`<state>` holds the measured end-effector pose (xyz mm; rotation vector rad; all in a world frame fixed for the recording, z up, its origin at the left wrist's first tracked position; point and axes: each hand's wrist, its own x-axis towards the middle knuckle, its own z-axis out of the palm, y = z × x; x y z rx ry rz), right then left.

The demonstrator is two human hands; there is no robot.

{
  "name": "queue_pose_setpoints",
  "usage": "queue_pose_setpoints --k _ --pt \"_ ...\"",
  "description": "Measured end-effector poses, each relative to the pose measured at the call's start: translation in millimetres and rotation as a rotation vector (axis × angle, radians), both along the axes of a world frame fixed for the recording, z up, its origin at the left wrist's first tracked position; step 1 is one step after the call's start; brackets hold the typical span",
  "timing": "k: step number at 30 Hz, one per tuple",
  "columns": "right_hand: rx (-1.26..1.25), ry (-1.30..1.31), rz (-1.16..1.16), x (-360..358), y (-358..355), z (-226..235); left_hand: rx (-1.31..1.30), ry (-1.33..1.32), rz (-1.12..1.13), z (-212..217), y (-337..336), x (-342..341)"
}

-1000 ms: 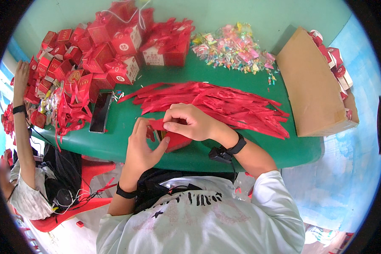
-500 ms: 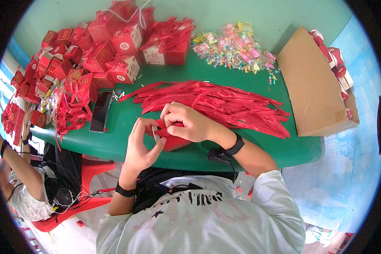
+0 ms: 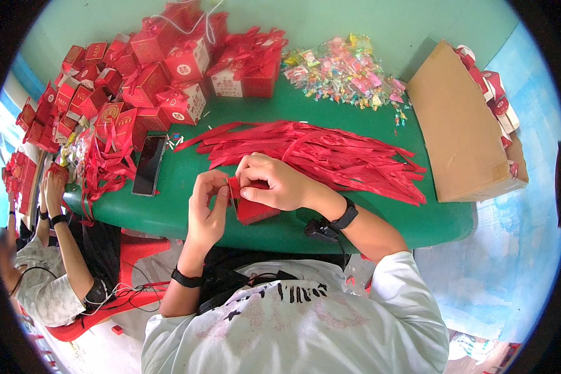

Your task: The person assembles small red gift boxes by placing wrapped candies inside, closing the lids, and tying red ribbons around them. The finished boxes are stacked on the table.

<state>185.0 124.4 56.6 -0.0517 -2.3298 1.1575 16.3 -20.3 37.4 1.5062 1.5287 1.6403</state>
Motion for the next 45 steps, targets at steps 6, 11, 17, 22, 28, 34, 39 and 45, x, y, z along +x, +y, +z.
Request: queue_pose_setpoints --k 6,11,17,22,28,34,39,45 --pt "0.023 0.002 0.003 2 3 1 -0.22 0.351 0.054 -1 -1 -10" --pt "0.01 0.018 0.026 3 5 5 -0.281 0.859 0.154 -13 -7 -33" --pt "-0.083 0.034 -0.078 15 27 21 -0.475 0.98 0.296 -4 -24 -58" --pt "-0.257 -0.06 -0.191 34 49 29 -0.376 0.984 0.381 24 -29 -56" --pt "-0.274 -0.261 -0.055 53 68 33 -0.206 0.366 0.132 28 -16 -15" --pt "-0.112 -0.441 0.004 52 59 38 -0.253 0.279 0.195 22 -1 2" --pt "-0.146 -0.527 -0.036 44 53 39 -0.279 0.585 0.211 6 3 -11" --pt "-0.193 -0.402 -0.023 45 63 11 -0.283 0.725 0.17 -16 3 -18"
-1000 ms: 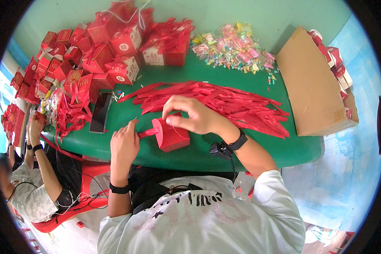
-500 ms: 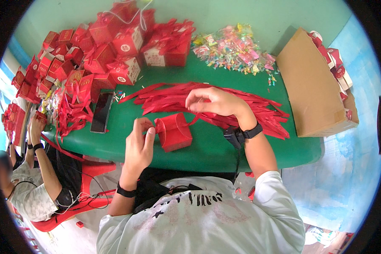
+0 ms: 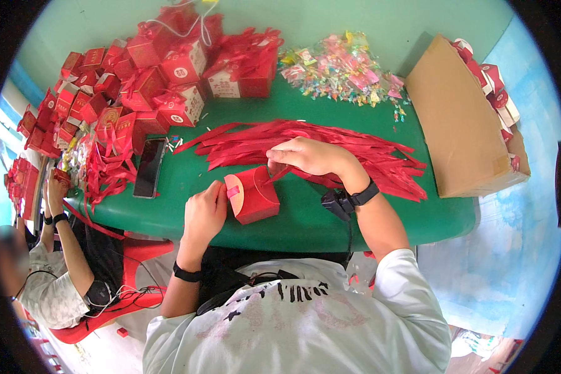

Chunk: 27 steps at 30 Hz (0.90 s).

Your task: The person assembles small red gift boxes by placing wrapped candies inside, closing the lids, and tying red ribbons around them. The finished boxes are stacked on the table.

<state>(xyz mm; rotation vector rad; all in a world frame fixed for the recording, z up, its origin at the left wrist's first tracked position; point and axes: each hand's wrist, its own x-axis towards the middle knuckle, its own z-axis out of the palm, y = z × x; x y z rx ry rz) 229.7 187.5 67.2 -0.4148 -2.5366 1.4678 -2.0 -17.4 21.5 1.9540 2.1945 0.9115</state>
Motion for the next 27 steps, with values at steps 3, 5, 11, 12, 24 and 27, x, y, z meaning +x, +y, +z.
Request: queue_pose_setpoints --k 3,5,11,12,24,27 --pt "-0.128 -0.064 0.021 1 -1 14 -0.059 0.063 -0.025 -3 -5 -3" --pt "-0.148 -0.096 0.012 2 -1 15 -0.045 0.062 -0.032 1 -6 -4" --pt "-0.08 -0.225 -0.006 -1 -14 25 0.022 -0.278 -0.074 28 -3 -9" --pt "-0.041 -0.239 -0.012 -1 -18 26 0.002 -0.313 -0.098 37 -4 -8" --pt "-0.098 -0.212 0.195 4 -15 25 0.159 0.01 -0.186 47 -5 12" --pt "-0.131 -0.3 0.202 2 -19 33 0.16 -0.153 -0.169 41 -4 15"
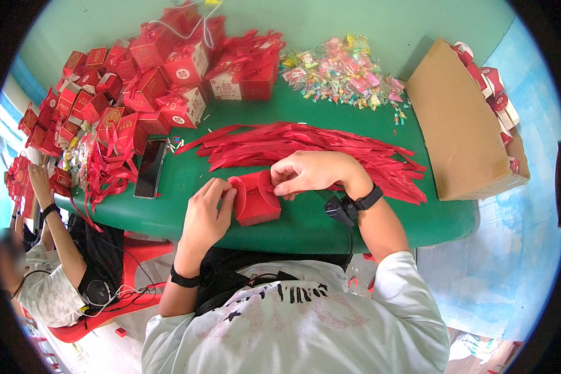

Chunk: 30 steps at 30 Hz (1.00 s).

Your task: The person assembles small red gift boxes by placing wrapped candies inside, closing the lids, and tying red ribbons around them. The finished boxes are stacked on the table.

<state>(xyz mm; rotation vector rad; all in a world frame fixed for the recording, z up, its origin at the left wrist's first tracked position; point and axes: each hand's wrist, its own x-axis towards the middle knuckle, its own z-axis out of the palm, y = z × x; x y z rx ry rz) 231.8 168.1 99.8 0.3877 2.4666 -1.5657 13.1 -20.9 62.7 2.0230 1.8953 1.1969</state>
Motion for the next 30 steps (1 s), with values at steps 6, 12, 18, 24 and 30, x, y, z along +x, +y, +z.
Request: queue_pose_setpoints --k 6,12,18,24,30 --pt "0.213 0.216 -0.065 -1 2 -22 -0.073 -0.239 0.12 0 5 3" --pt "0.357 0.289 -0.175 -13 -15 -16 -0.149 -0.146 0.191 -7 6 5" --pt "0.489 0.335 -0.17 -14 -18 -15 -0.083 -0.017 0.113 6 3 5" --pt "0.576 0.639 -0.174 -21 -20 -29 0.004 0.022 0.068 10 -2 0" --pt "0.547 0.393 -0.335 -19 -36 -20 -0.177 -0.309 0.151 5 -3 8"
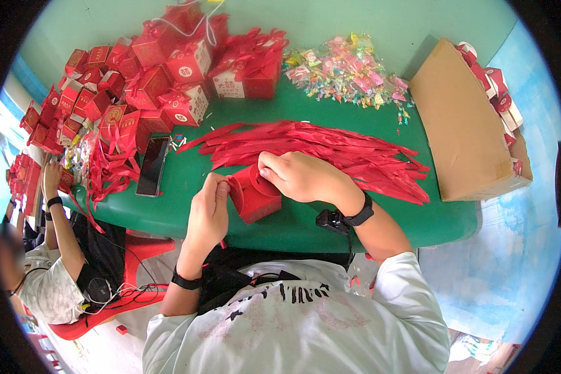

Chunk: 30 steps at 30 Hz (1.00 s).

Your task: The person assembles small red gift boxes by placing wrapped candies inside, closing the lids, and tying red ribbons around them. The finished boxes are stacked on the table.

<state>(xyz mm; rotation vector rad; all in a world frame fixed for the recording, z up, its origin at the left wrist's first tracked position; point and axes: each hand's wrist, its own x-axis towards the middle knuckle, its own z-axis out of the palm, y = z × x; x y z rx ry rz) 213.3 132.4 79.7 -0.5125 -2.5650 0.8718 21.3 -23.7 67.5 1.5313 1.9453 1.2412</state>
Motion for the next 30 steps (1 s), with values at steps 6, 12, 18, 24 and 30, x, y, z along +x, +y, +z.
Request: queue_pose_setpoints --k 6,12,18,24,30 --pt "0.141 -0.103 0.018 -2 -2 10 0.057 0.263 0.01 -9 6 5" --pt "0.234 -0.057 0.055 -5 -3 5 0.155 0.443 -0.005 -10 10 1" --pt "0.364 -0.042 -0.002 1 -17 -7 0.12 0.646 -0.043 3 12 5" --pt "0.344 -0.043 -0.09 -6 -13 -17 0.043 0.764 -0.086 9 27 0" --pt "0.362 0.051 0.149 2 4 -8 0.065 0.864 -0.153 15 35 -12"
